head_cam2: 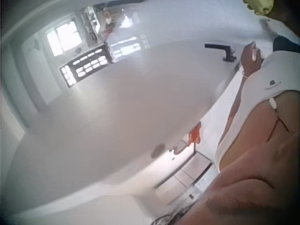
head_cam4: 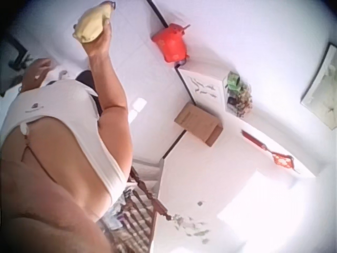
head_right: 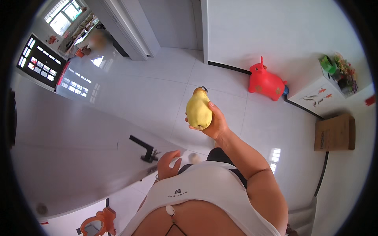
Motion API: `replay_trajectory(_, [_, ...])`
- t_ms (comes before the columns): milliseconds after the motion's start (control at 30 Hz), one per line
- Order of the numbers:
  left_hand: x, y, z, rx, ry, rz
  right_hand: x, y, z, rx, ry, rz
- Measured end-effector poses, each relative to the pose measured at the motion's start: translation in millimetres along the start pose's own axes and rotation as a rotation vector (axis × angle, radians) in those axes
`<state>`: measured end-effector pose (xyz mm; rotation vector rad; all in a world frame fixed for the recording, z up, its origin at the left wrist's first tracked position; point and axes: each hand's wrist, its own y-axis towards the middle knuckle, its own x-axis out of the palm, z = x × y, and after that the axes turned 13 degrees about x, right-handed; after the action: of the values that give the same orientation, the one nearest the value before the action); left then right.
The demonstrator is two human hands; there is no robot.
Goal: The person walks through a hallway and into a room, selecting a pear from a bowl of fruit. They place the pear on a cutting board, cut off the top, and then use a peeler to remove the skin from the pear.
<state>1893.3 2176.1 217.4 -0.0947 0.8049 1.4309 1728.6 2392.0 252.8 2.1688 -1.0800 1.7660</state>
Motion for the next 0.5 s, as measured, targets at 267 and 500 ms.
replay_trajectory(267, [-0.4,96.5,-37.1,-0.186,0.693,0.18,-38.9,98.7,-125.8,0.154,0.275,0.188])
replay_trajectory(500, [-42.7,62.9,-75.2,-0.924,1.038,0.328,-38.1,195.1,-210.0,0.242,0.056,-0.008])
